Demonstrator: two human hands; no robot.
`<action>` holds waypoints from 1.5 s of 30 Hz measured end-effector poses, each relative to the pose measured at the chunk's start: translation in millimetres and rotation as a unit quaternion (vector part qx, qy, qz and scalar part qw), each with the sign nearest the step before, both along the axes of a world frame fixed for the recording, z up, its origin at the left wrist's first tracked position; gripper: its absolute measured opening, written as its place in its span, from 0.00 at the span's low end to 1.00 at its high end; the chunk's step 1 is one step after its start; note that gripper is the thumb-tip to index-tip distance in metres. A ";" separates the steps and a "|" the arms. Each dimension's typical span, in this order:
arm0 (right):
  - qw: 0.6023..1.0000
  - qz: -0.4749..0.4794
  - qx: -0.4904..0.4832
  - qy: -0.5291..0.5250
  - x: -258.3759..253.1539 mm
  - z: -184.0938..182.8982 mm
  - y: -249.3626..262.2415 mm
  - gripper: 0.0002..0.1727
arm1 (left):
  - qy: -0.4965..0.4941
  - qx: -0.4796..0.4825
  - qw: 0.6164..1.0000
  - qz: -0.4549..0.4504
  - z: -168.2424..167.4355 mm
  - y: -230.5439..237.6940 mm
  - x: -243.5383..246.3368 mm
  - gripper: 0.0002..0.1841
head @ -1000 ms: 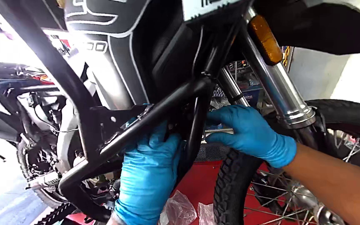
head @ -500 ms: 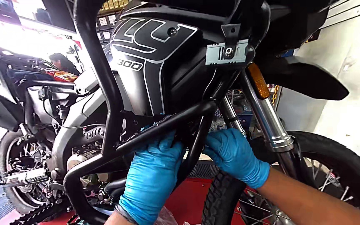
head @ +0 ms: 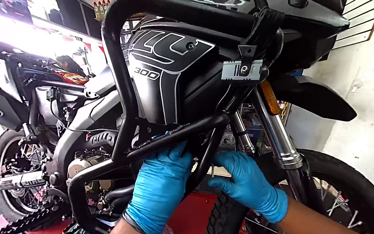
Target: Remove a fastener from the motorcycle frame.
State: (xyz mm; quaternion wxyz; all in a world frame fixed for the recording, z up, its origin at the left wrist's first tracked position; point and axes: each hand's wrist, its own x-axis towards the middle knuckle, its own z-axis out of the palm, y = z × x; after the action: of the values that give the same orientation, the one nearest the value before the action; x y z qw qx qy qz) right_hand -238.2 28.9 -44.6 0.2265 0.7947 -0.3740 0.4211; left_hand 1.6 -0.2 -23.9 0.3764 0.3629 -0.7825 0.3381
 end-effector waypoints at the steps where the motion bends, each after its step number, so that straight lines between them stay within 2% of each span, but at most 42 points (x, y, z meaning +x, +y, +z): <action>1: 0.994 -0.032 -0.081 0.071 -4.1 2.6 -2.3 0.30 | -0.001 0.000 1.000 0.000 -0.2 0.1 -0.1 0.16; 3: 0.977 -0.058 -0.156 0.132 -7.0 6.5 -4.7 0.26 | -0.004 -0.004 1.000 0.000 -0.3 0.2 -0.5 0.15; 5: 0.983 -0.034 -0.151 0.101 -5.3 8.2 -7.9 0.23 | -0.005 -0.001 1.000 0.000 -0.1 0.6 -0.8 0.14; 6: 0.992 -0.005 -0.110 0.060 -3.2 8.7 -9.5 0.22 | -0.005 0.001 1.000 0.001 -0.1 1.0 -1.1 0.15; 8: 0.993 0.068 0.063 -0.071 3.4 10.8 -7.5 0.22 | -0.005 0.003 1.000 0.000 0.2 1.3 -1.2 0.15; 9: 0.967 0.103 0.183 -0.146 7.3 15.0 -4.5 0.22 | -0.004 0.003 1.000 -0.001 0.3 1.2 -1.0 0.14; 11: 0.851 0.163 0.406 -0.291 14.3 27.0 -0.4 0.25 | -0.003 0.006 1.000 0.000 0.3 1.5 -0.8 0.14; 13: 0.733 0.213 0.518 -0.386 17.1 30.9 -1.8 0.29 | 0.000 0.010 1.000 -0.001 0.5 2.2 -1.6 0.14; 14: 0.714 0.225 0.529 -0.401 17.4 29.7 -2.1 0.30 | 0.000 0.014 1.000 0.003 0.5 2.5 -2.0 0.14; 15: 0.731 0.223 0.517 -0.384 16.5 27.9 -2.2 0.29 | 0.001 0.012 1.000 0.005 0.5 2.4 -2.5 0.14; 16: 0.783 0.201 0.480 -0.340 14.5 25.6 -2.6 0.26 | 0.001 0.010 1.000 0.008 0.4 2.4 -2.7 0.14; 17: 0.853 0.152 0.414 -0.279 11.5 21.5 -3.4 0.21 | 0.002 0.012 1.000 0.010 -0.2 2.5 -2.6 0.14; 18: 0.919 0.092 0.320 -0.211 7.3 15.1 -6.1 0.21 | 0.001 0.015 1.000 0.012 -0.5 3.0 -2.4 0.14; 19: 0.968 0.034 0.209 -0.136 2.6 9.4 -10.5 0.27 | 0.000 0.014 1.000 0.013 0.0 3.3 -2.1 0.13; 20: 0.994 -0.008 0.089 -0.056 -2.7 6.2 -15.5 0.32 | 0.000 0.017 1.000 0.014 0.2 3.3 -1.7 0.13; 21: 0.999 -0.037 -0.011 0.014 -7.5 5.6 -19.4 0.33 | -0.001 0.017 1.000 0.013 -0.3 3.0 -1.4 0.13; 22: 0.993 -0.051 -0.082 0.061 -10.5 7.5 -22.2 0.29 | -0.002 0.016 1.000 0.010 -0.7 2.4 -1.3 0.13; 24: 0.986 -0.050 -0.126 0.093 -12.0 11.0 -24.8 0.23 | -0.006 0.012 1.000 0.009 -0.3 1.6 -1.6 0.14; 25: 0.991 -0.030 -0.100 0.081 -11.4 10.3 -25.3 0.20 | -0.006 0.012 1.000 0.010 -0.3 1.5 -1.7 0.15; 27: 0.998 0.044 0.049 -0.008 -7.3 5.6 -23.1 0.18 | -0.005 0.012 1.000 0.013 -0.1 1.8 -1.5 0.15; 28: 0.981 0.085 0.157 -0.072 -2.9 5.0 -19.3 0.20 | -0.002 0.010 1.000 0.015 -0.4 1.5 -1.3 0.15; 29: 0.945 0.125 0.267 -0.138 3.3 6.5 -12.5 0.21 | 0.000 0.010 1.000 0.013 -0.8 1.2 -1.2 0.15; 31: 0.830 0.194 0.446 -0.272 17.3 14.2 3.0 0.26 | -0.002 0.017 1.000 0.011 -0.6 1.8 -1.5 0.14; 32: 0.771 0.218 0.501 -0.328 23.9 17.7 8.6 0.28 | -0.002 0.021 1.000 0.012 -0.3 2.6 -1.6 0.14; 33: 0.735 0.226 0.527 -0.362 28.7 19.7 12.1 0.30 | 0.000 0.023 1.000 0.013 -0.1 3.1 -1.7 0.13; 34: 0.734 0.222 0.526 -0.367 30.1 20.3 13.2 0.30 | 0.000 0.020 1.000 0.015 -0.2 3.3 -1.5 0.13; 35: 0.772 0.203 0.498 -0.338 27.4 18.8 12.6 0.29 | -0.001 0.020 1.000 0.015 -0.5 3.6 -1.7 0.12; 36: 0.839 0.161 0.436 -0.282 21.7 15.0 11.0 0.26 | -0.001 0.019 1.000 0.015 -1.0 3.7 -2.2 0.13; 37: 0.914 0.104 0.334 -0.208 13.9 8.3 7.2 0.24 | -0.001 0.019 1.000 0.017 -0.9 3.6 -2.4 0.13; 38: 0.968 0.045 0.210 -0.132 6.0 1.9 2.1 0.26 | 0.000 0.015 1.000 0.016 -0.4 3.3 -2.5 0.12; 39: 0.995 0.007 0.089 -0.053 -1.2 -1.3 -2.1 0.31 | 0.000 0.009 1.000 0.015 0.2 3.1 -2.3 0.12; 40: 1.000 -0.016 -0.009 0.019 -6.3 0.0 -4.3 0.33 | 0.001 0.008 1.000 0.012 0.4 3.1 -2.0 0.12; 42: 0.982 -0.048 -0.134 0.126 -8.0 7.3 -5.5 0.33 | 0.003 0.010 1.000 0.007 0.5 3.8 -1.5 0.11; 45: 0.967 -0.050 -0.201 0.150 -4.3 9.2 -7.5 0.29 | -0.002 0.010 1.000 0.009 0.9 4.6 -2.0 0.12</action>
State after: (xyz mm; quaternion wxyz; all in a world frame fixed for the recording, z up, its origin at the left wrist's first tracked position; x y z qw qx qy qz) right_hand -242.5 21.4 -35.4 0.4555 0.7672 -0.2828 0.3519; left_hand -0.4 4.3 -23.0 0.3682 0.3735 -0.7830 0.3344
